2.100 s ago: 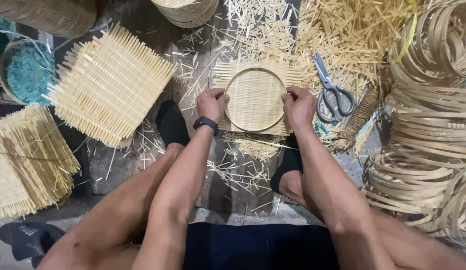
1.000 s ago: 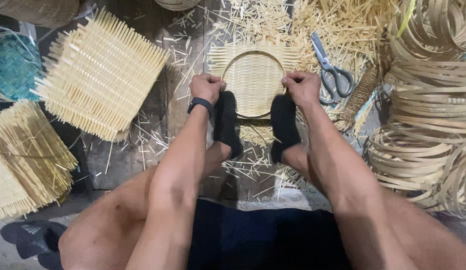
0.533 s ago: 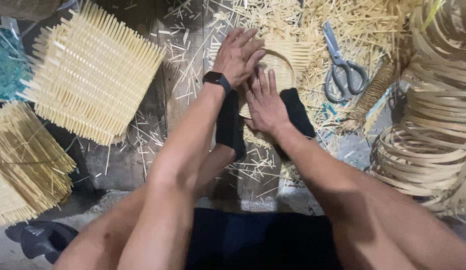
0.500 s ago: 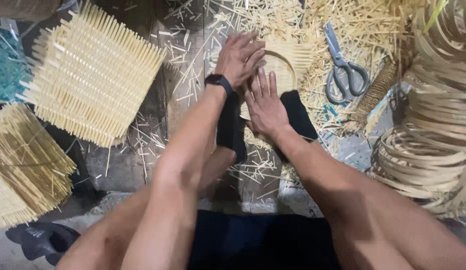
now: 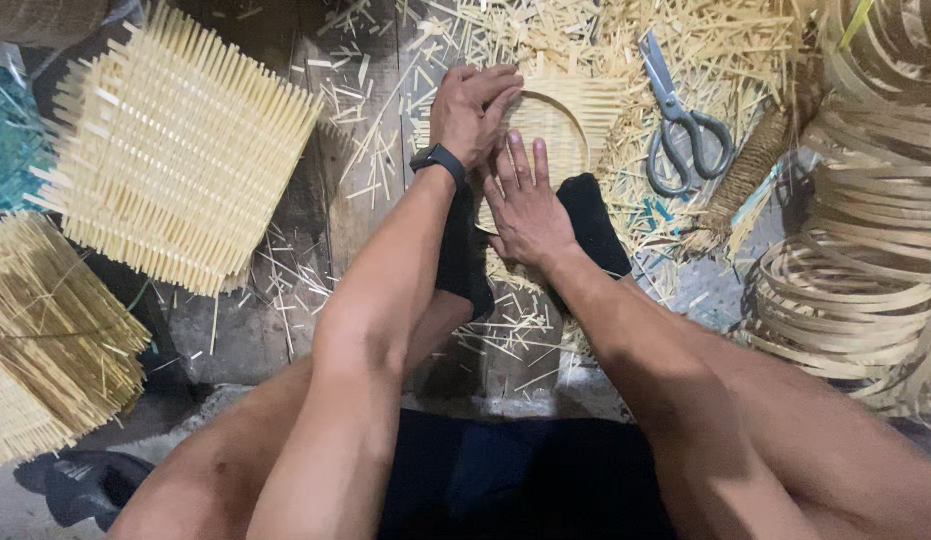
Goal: The person repeatedly picks up square bamboo mats, places them on a circular wooden block, and uses shears to trim the edges. Trimmed mats are stacked nearby while bamboo offcuts accumulate on the floor.
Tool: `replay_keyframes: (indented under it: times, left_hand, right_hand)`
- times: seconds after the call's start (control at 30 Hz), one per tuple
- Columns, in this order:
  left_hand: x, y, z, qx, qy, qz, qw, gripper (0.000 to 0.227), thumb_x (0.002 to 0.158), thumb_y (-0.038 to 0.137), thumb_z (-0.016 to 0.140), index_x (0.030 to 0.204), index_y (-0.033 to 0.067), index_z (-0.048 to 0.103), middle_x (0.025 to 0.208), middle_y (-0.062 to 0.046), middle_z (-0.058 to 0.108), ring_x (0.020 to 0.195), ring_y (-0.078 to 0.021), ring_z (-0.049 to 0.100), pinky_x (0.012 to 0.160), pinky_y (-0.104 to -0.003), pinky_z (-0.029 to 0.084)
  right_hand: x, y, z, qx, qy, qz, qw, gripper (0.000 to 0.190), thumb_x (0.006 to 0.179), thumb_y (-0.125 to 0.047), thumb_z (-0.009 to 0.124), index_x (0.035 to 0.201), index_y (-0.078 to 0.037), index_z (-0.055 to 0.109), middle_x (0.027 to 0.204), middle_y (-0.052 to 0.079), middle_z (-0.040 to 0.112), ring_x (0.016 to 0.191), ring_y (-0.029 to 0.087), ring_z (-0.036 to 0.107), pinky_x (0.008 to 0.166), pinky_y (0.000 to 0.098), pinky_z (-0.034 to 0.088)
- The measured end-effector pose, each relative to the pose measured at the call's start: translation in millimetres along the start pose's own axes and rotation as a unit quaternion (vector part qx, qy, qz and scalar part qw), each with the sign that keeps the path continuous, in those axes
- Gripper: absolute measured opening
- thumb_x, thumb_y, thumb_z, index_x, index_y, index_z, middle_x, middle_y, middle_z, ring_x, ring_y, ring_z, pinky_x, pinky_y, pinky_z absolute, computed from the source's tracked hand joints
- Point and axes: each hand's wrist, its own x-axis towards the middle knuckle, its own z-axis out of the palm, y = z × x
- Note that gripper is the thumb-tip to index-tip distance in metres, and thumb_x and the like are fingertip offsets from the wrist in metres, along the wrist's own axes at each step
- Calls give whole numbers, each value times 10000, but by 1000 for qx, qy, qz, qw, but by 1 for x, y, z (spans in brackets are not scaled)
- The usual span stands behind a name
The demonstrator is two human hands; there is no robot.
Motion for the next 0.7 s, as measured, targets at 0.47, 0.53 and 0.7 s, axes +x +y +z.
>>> replay_keyframes:
  times: [0.47,0.53,0.7]
  left_hand:
    - [22,19,-17,-72,-90,-189,975,214,951,318,645,1036,186,791,958,-69,771,885,-276,742,797,-368,573]
    - [24,21,-21,-72,-105,-168,978,221,958,305,634,1041,166,784,962,-90,764,885,-296,730,791,-379,565]
    - [19,9,-20,-66,-97,-31,993,203,1003,237,608,970,104,758,977,-135,715,894,-334,687,788,-420,545]
  right_hand:
    - [17,4,-16,11,-19,22,1000,825,718,-444,758,1423,-94,509,1551,246,367,1518,435,196,1220,625,84]
    - [16,20,-32,77,-84,0,994,894,672,-496,811,1379,-41,507,1481,262,410,1481,435,257,1175,607,163]
    - [34,83,-34,311,227,29,922,489,835,-260,804,1245,-45,649,1279,193,649,1232,391,574,1041,499,436]
